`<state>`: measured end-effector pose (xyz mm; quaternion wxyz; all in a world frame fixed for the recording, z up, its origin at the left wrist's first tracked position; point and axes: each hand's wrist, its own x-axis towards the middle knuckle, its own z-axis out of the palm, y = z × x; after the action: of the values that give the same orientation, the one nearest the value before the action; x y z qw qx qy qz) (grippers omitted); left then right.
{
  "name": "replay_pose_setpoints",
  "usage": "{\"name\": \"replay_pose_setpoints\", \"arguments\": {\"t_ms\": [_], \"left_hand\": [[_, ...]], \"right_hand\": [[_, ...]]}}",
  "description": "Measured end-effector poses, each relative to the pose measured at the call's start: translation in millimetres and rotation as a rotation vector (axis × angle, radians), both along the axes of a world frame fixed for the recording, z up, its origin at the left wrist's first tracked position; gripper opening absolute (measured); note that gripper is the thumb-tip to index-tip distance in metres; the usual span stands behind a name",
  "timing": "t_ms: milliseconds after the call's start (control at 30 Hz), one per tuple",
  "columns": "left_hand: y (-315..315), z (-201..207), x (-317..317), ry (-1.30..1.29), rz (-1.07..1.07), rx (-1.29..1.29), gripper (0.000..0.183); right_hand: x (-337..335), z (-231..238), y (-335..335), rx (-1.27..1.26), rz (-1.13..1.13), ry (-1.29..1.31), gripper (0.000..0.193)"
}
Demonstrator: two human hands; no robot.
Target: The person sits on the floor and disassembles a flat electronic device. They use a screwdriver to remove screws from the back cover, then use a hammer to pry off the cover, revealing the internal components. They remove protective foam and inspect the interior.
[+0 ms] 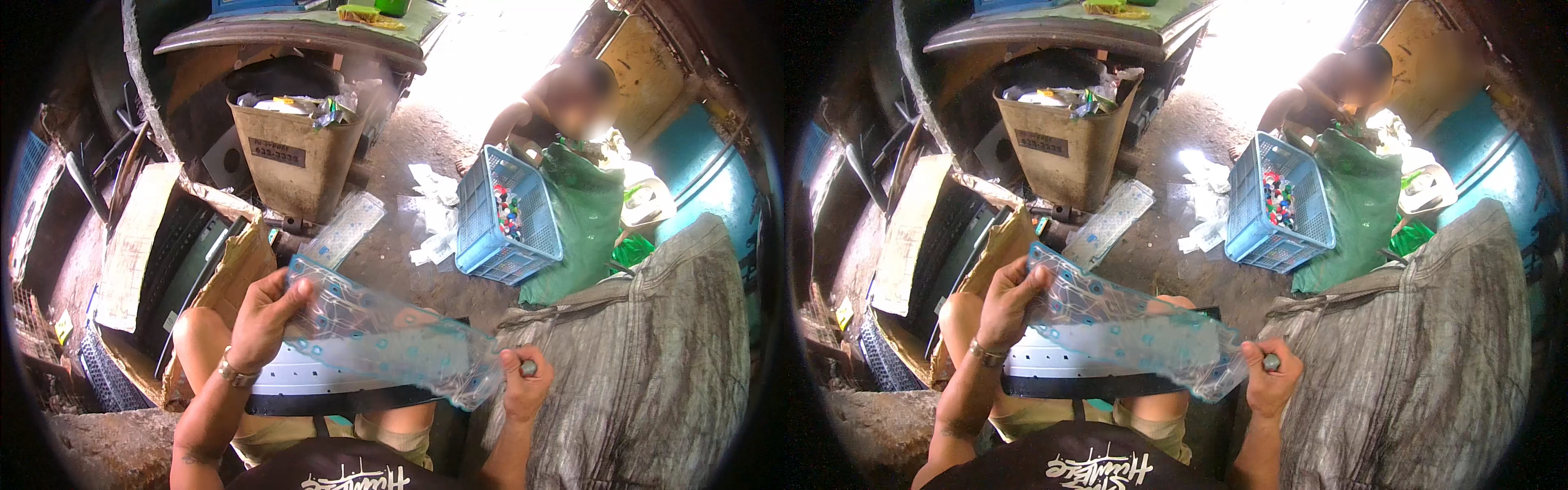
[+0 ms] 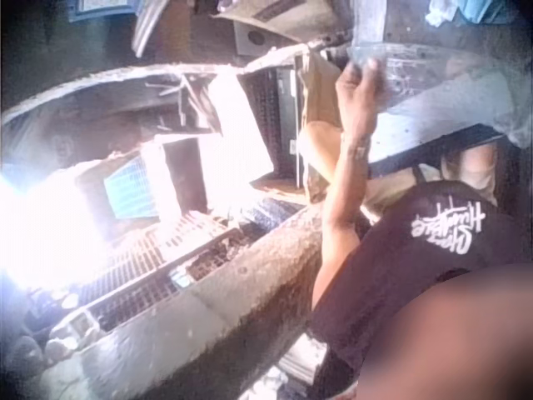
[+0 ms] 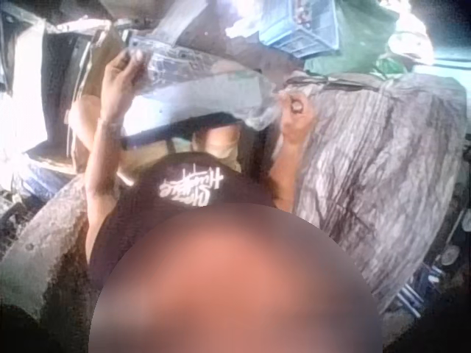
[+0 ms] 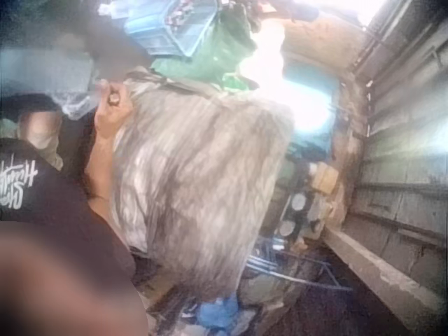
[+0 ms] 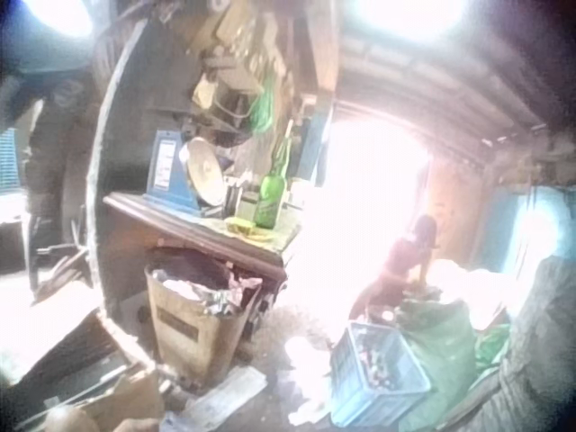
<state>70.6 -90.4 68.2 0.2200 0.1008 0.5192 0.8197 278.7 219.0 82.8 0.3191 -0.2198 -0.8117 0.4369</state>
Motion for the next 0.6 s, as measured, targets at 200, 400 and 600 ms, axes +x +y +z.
{"name": "replay_pose_setpoints", "arguments": {"t_ms": [200, 400, 600], "left_hand": [[-7.4, -1.9, 3.4, -0.098, -0.201, 0.082, 0.049], [31.3, -8.6, 31.2, -0.051, -0.536, 0.066, 0.073], [77.0, 17.7, 8.3, 0.127, -0.354, -0.099, 0.026]], "right_hand": [[-22.2, 12.4, -18.7, -0.623, 0.124, 0.132, 0.014], [-35.0, 11.6, -53.7, -0.623, 0.135, -0.053, 0.015], [-53.3, 3.7, -73.6, -0.472, 0.132, -0.166, 0.023]]}}
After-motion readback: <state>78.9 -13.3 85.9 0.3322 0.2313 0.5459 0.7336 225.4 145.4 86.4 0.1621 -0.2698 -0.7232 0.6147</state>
